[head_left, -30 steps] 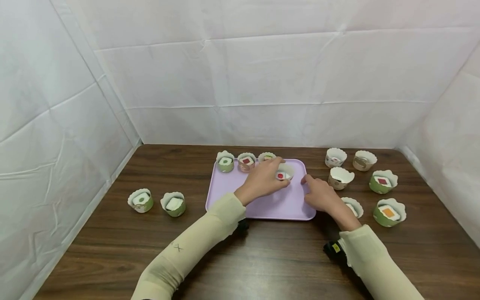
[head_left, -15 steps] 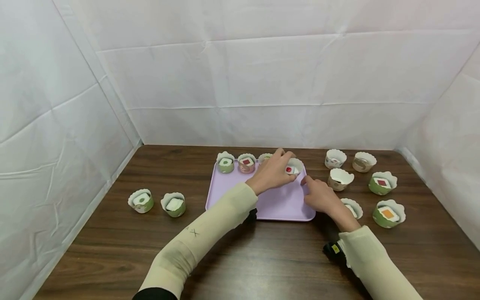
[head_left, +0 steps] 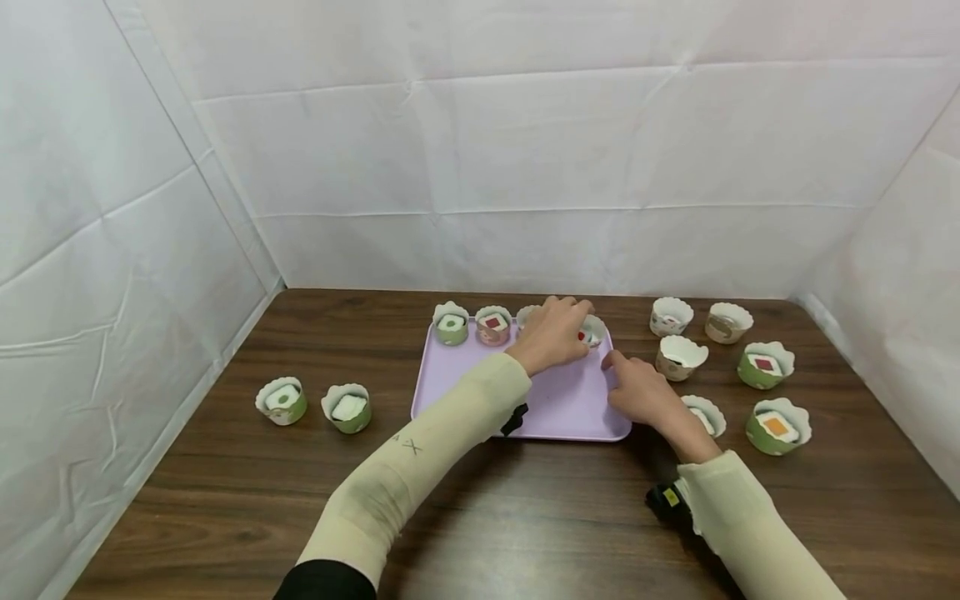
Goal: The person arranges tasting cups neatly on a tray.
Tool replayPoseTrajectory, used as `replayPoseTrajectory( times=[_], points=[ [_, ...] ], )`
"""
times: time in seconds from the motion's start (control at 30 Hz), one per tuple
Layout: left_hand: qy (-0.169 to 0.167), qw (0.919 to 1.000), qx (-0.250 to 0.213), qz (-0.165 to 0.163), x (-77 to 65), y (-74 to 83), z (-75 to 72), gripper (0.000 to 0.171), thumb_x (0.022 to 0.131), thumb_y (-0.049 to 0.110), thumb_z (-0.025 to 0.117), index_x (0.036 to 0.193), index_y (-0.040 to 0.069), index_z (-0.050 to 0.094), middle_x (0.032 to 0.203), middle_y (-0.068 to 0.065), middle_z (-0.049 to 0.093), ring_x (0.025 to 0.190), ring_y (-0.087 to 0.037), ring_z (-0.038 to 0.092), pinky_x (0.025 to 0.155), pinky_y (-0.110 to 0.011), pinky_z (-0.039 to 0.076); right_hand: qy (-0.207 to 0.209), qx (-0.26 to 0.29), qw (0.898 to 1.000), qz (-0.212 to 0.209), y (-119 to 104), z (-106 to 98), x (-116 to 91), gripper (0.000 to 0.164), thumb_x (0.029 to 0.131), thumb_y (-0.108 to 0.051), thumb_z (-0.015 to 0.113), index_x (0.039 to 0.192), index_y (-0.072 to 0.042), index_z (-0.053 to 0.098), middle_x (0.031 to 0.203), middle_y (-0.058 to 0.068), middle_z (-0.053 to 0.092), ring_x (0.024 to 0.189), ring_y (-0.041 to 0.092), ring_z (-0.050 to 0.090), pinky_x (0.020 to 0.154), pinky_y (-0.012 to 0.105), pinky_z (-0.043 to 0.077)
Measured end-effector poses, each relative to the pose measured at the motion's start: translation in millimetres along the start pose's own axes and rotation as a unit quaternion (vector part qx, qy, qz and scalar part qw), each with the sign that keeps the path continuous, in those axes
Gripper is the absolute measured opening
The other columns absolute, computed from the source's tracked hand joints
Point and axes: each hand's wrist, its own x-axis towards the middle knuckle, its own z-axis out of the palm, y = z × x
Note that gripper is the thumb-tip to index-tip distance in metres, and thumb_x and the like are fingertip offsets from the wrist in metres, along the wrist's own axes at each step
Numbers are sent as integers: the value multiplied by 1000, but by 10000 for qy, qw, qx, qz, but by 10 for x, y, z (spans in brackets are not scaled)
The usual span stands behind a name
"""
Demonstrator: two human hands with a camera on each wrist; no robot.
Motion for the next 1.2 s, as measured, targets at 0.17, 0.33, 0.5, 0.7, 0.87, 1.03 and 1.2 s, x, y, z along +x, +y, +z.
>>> replayPoseTrajectory(
  times=[0.17,0.33,0.5,0.7,0.87,1.03,1.2],
  points=[
    [13,9999,143,-82,43,9,14,53,90,25,75,140,17,60,133,-2,68,117,-24,61,92,-39,57,-24,-10,10000,18,-2,-18,2,47,80,-1,60,126,7,56,111,31,65,88,34,60,68,44,53],
    [7,9996,233,-150,94,-2,51,48,91,21,73,138,18,62,129,-1,70,114,-23,61,91,-39,56,-75,-18,9999,86,-12,-21,-1,48,81,-1,60,128,6,56,115,32,64,92,35,60,71,46,54],
    [35,9994,310,-130,141,-2,52,45,93,22,73,137,18,63,130,-3,68,117,-23,61,93,-40,55,-48,-26,10000,73,-12,-33,-4,48,81,-1,60,128,5,56,115,32,64,91,35,60,71,46,53],
    [-60,9990,362,-256,178,-15,80,46,95,22,72,139,19,61,138,-4,60,129,-22,56,101,-41,52,-52,13,9999,108,-13,-3,5,46,83,-1,58,128,5,56,115,30,64,92,34,59,71,44,52],
    [-149,9989,364,-265,198,-18,105,55,96,19,71,148,20,53,148,-5,55,137,-23,52,108,-44,50,-56,-3,9999,136,-9,3,10,46,83,-1,58,129,4,56,116,30,65,92,34,59,72,44,53],
    [-160,9989,380,-210,207,-13,120,55,95,18,71,147,21,52,149,-6,54,137,-25,51,111,-46,48,-63,-39,9999,136,-8,-11,6,46,83,-2,59,128,5,56,115,30,64,93,35,60,72,45,53],
    [-173,9989,367,-216,188,-10,133,56,94,19,72,146,21,52,150,-6,53,137,-27,51,112,-46,47,-55,-54,9999,124,-11,-8,-2,46,83,-2,59,128,4,56,115,29,65,93,35,60,72,46,53]
  ],
)
